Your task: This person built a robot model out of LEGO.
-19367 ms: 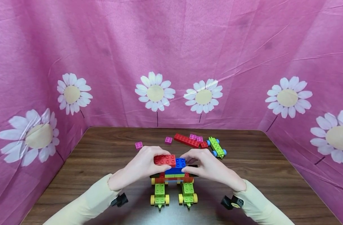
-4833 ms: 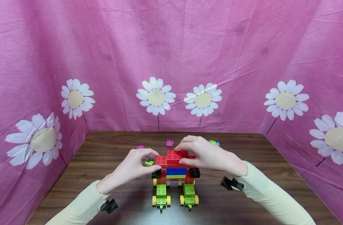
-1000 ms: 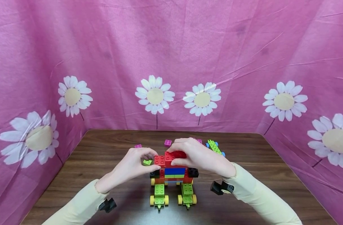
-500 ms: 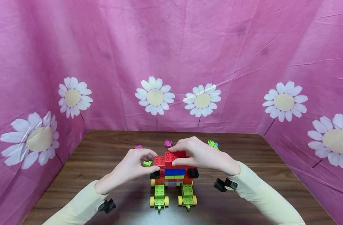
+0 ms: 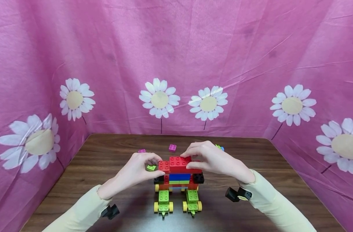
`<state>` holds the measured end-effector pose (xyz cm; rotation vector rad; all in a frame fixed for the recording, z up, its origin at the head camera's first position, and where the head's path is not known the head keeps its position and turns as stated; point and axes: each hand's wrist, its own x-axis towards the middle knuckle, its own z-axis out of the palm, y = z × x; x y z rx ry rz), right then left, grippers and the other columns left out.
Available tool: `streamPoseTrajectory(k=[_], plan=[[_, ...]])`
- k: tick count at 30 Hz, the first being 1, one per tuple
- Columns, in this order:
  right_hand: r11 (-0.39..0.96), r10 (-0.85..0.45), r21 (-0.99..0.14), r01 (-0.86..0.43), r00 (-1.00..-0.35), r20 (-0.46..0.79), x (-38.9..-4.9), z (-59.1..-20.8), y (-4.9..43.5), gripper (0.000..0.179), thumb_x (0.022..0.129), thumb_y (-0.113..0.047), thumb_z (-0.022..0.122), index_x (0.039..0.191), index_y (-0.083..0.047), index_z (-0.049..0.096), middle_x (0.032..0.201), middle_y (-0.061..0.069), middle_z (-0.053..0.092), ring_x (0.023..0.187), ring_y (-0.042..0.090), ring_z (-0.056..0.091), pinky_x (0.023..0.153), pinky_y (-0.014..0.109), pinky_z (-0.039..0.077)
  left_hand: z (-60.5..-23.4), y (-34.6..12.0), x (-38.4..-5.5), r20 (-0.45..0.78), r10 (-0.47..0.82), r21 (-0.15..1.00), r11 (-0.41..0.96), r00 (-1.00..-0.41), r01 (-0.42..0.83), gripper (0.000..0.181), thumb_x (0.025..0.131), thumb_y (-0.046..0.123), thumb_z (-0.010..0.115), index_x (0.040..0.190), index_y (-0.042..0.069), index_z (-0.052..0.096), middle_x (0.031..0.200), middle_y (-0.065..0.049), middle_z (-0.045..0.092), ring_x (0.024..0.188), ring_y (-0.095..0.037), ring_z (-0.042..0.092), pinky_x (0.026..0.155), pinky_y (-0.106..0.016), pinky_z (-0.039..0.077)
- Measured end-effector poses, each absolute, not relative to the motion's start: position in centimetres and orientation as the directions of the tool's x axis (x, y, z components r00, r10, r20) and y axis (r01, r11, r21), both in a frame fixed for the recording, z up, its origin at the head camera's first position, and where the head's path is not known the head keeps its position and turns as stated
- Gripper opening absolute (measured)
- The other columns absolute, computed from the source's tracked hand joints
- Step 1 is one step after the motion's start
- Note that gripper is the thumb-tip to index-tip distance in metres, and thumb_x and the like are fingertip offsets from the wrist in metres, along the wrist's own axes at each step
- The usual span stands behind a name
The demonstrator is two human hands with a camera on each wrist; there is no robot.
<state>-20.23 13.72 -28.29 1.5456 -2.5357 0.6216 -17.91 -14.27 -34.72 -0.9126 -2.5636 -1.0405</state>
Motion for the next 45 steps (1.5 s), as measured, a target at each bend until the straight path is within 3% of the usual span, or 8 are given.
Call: streamPoseTrajectory(k=[7, 25, 34, 41, 45], plan=[[0.418, -0.802, -0.333, -0.846, -0.515, 0.301, -20.0, -28.5, 13.6, 0.029, 0.084, -0.024, 0.079, 0.110, -0.012, 0.074, 0.098, -0.003, 0.072, 0.082, 0.006, 0.063, 0.069, 0.022, 0.054, -34.8, -14.3, -17.9, 0.426, 0.460, 0.549, 0.553, -0.779, 0.627, 0.030, 0.077, 0.029, 0.085, 0.098, 0.011, 0.073, 0.085, 0.003, 0.075, 0.076, -0.005, 0.067, 0.069, -0.021, 0.056], [0.428, -0.812, -0.311, -0.849, -0.512, 0.279, -19.8, -28.3, 13.5, 0.030, 0.085, -0.024, 0.078, 0.112, -0.013, 0.073, 0.099, -0.004, 0.071, 0.083, 0.005, 0.063, 0.070, 0.021, 0.054, -34.6, -14.2, -17.9, 0.421, 0.462, 0.552, 0.552, -0.781, 0.625, 0.031, 0.077, 0.029, 0.085, 0.098, 0.010, 0.072, 0.086, 0.002, 0.075, 0.076, -0.006, 0.068, 0.070, -0.021, 0.056], [0.462, -0.805, -0.296, -0.836, -0.535, 0.257, -20.0, -29.2, 12.6, 0.038, 0.092, -0.032, 0.070, 0.125, -0.014, 0.068, 0.108, -0.005, 0.072, 0.082, 0.003, 0.057, 0.070, 0.018, 0.047, -34.5, -13.9, -17.9, 0.397, 0.468, 0.559, 0.559, -0.790, 0.612, 0.031, 0.079, 0.027, 0.084, 0.103, 0.012, 0.072, 0.091, 0.003, 0.075, 0.079, -0.006, 0.067, 0.074, -0.025, 0.058], [0.437, -0.808, -0.287, -0.853, -0.512, 0.293, -20.2, -29.4, 12.4, 0.040, 0.091, -0.028, 0.072, 0.128, -0.013, 0.068, 0.113, -0.004, 0.073, 0.087, 0.003, 0.060, 0.069, 0.019, 0.047, -34.6, -12.8, -18.2, 0.388, 0.501, 0.535, 0.561, -0.773, 0.632, 0.041, 0.078, 0.035, 0.083, 0.109, 0.010, 0.071, 0.100, 0.002, 0.076, 0.086, -0.008, 0.067, 0.080, -0.026, 0.057], [0.423, -0.810, -0.291, -0.858, -0.502, 0.302, -20.4, -29.3, 12.3, 0.036, 0.091, -0.029, 0.071, 0.125, -0.014, 0.070, 0.109, -0.005, 0.073, 0.081, 0.003, 0.058, 0.067, 0.019, 0.045, -34.9, -12.4, -18.3, 0.379, 0.493, 0.546, 0.565, -0.784, 0.619, 0.040, 0.080, 0.036, 0.082, 0.109, 0.010, 0.072, 0.099, 0.002, 0.076, 0.084, -0.007, 0.066, 0.079, -0.026, 0.057]])
